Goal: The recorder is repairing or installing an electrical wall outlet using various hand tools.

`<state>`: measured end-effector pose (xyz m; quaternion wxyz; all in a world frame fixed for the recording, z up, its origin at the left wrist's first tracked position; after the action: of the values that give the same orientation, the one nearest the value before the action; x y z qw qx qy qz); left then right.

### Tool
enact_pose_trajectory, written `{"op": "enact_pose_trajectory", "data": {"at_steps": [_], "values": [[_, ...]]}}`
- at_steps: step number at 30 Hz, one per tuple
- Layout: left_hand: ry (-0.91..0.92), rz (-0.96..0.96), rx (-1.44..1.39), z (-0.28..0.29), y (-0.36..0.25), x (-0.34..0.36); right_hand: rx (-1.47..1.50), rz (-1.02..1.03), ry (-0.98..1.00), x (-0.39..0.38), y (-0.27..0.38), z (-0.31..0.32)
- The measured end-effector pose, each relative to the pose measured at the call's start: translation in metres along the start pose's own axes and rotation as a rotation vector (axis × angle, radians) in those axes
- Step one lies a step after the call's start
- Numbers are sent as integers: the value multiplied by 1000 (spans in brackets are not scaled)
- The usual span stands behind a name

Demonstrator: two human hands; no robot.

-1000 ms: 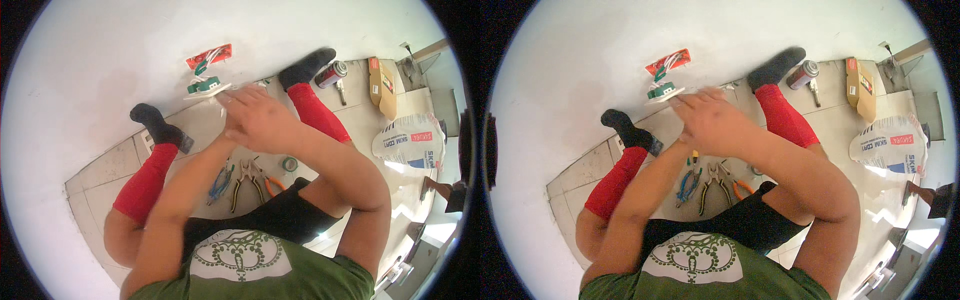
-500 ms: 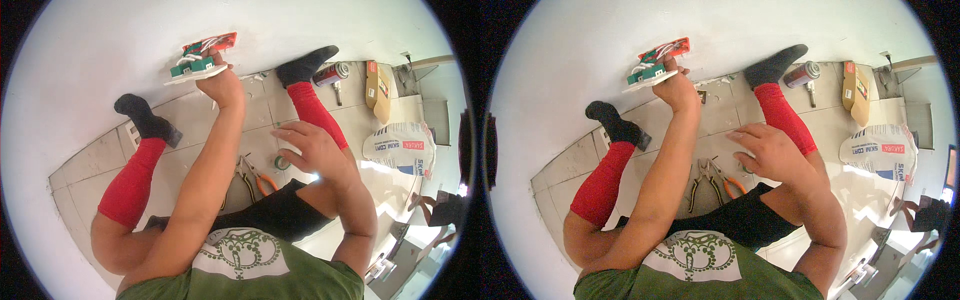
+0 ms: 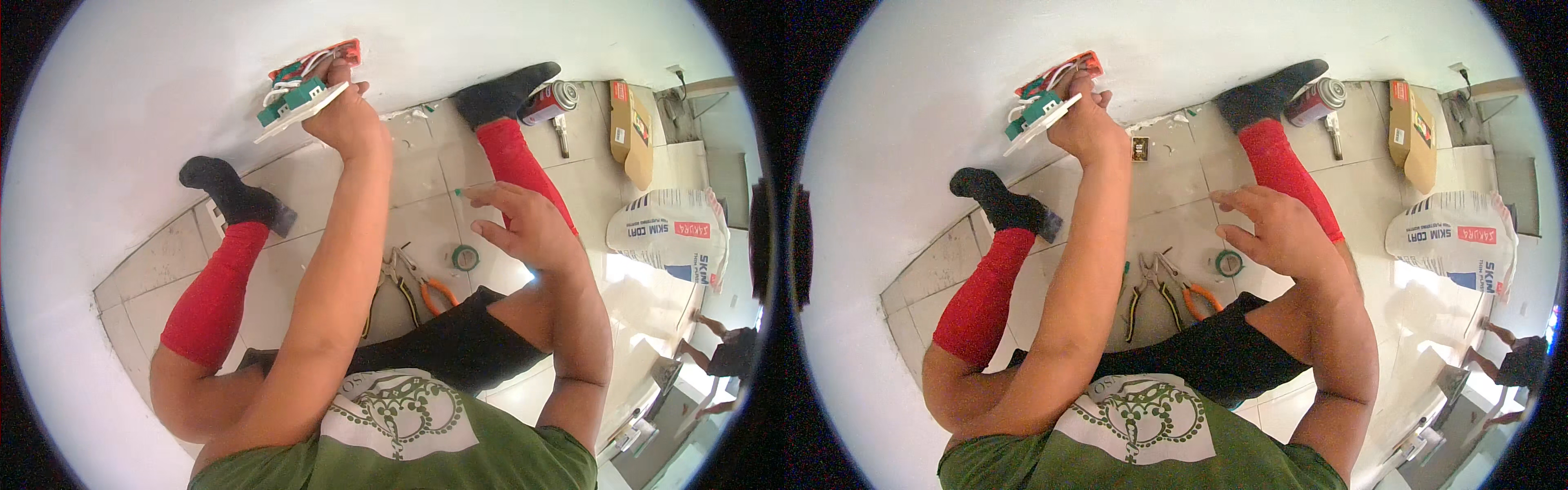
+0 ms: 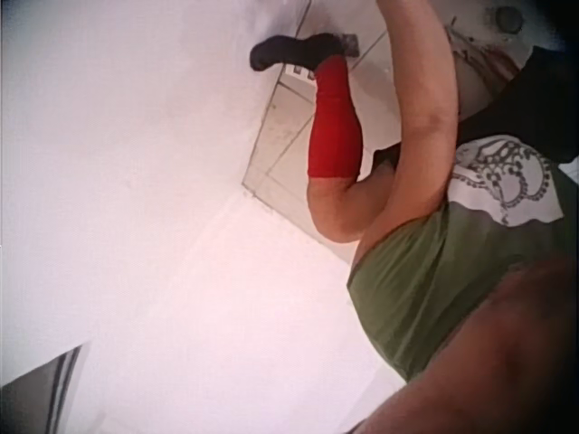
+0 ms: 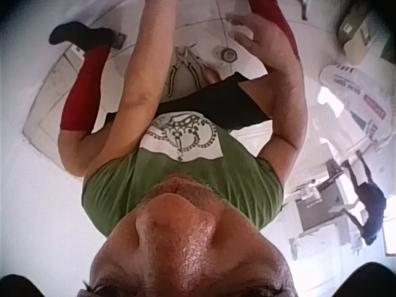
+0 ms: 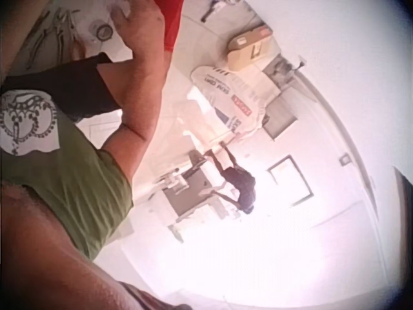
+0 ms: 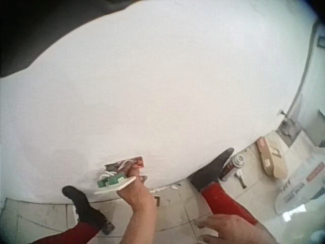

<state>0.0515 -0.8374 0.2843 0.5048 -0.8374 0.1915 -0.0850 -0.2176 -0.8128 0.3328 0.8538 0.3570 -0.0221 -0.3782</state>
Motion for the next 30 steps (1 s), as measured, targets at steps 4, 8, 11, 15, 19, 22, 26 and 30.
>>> {"op": "enact_pose_trajectory", "data": {"at_steps": [4, 8, 11, 15, 19, 22, 26, 30], "values": [[-31, 13, -12, 0, 2, -1, 14, 10, 27, -3, -1, -4], [-40, 6, 18, 3, 1, 0, 27, -36, 36, -1, 1, 1], [-46, 19, 29, 4, -1, 0, 71, -68, 22, -1, -1, 5], [-43, 56, -16, 1, 2, -3, 52, -77, 33, 0, -5, 4], [-38, 81, -26, 3, -2, -3, 115, -90, 40, 5, -1, -3], [-15, 65, -71, 5, -2, -2, 151, -112, 35, 7, -3, -9], [9, 55, -86, 5, -7, -2, 146, -151, 39, 11, 1, -9], [35, 82, -133, 1, -9, -3, 100, -118, 62, 15, -1, -13]]}}
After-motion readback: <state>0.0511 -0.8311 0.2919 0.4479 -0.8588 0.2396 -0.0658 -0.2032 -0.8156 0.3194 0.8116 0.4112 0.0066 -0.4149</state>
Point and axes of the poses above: each hand's wrist, its own x-axis towards the middle knuckle, its own z-axis out of the back of the hand, y = z × x, the point moved 10 cm from there along x, towards the middle knuckle, and after that the axes turned 1 degree about x, right-handed, at the moved point
